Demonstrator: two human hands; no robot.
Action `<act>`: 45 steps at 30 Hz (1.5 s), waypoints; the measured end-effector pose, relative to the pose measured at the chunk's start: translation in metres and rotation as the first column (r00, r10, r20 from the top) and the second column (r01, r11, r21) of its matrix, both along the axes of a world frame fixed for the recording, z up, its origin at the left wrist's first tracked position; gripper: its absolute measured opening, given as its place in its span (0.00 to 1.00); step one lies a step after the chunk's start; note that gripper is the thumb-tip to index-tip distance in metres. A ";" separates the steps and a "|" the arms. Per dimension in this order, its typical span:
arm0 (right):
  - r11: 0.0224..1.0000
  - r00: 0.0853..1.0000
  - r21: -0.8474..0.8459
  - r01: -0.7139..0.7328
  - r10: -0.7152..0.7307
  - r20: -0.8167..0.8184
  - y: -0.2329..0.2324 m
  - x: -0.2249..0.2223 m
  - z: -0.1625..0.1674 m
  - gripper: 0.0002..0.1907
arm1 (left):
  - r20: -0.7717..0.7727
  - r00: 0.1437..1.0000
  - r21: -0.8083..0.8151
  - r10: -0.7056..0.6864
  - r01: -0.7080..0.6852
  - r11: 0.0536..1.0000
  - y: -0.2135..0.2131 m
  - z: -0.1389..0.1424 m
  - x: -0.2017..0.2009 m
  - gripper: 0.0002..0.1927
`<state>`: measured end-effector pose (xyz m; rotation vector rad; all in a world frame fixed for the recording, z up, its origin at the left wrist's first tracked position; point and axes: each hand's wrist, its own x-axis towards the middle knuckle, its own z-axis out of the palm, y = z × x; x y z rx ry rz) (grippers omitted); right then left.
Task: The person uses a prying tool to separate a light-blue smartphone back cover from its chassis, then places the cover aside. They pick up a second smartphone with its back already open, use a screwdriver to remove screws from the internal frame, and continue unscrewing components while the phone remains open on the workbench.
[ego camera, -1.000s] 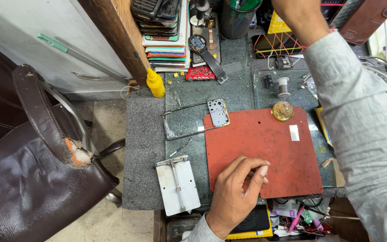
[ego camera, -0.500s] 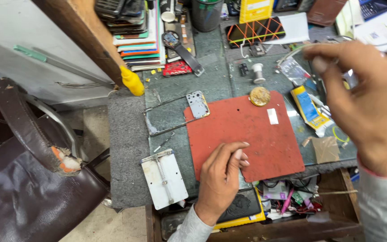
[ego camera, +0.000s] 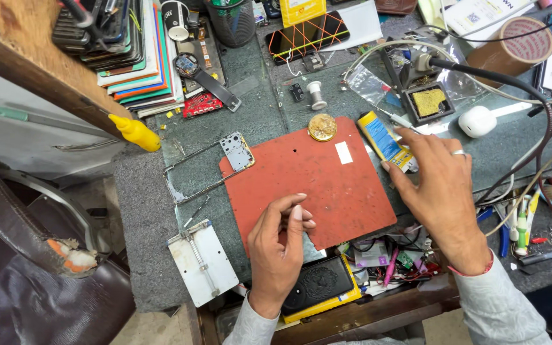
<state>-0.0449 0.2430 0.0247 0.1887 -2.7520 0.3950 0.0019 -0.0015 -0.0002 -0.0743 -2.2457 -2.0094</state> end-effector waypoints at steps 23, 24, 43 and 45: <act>0.933 0.961 -0.260 -0.250 0.273 0.053 -0.040 -0.031 0.001 0.17 | 0.017 0.999 -0.068 -0.031 0.032 0.997 0.001 0.001 -0.002 0.09; 0.934 0.959 -0.253 -0.252 0.276 0.064 -0.040 -0.033 0.001 0.18 | 0.018 0.999 -0.067 -0.031 0.032 0.997 0.001 0.001 -0.003 0.09; 0.836 0.951 -0.533 -0.131 0.258 0.171 -0.036 -0.026 -0.004 0.12 | -0.029 0.998 -0.102 -0.063 0.060 0.993 -0.002 -0.002 -0.001 0.09; 0.733 0.950 -0.668 -0.128 0.284 0.129 -0.034 -0.022 -0.007 0.10 | -0.034 0.997 -0.101 -0.067 0.063 0.993 -0.003 -0.003 0.000 0.09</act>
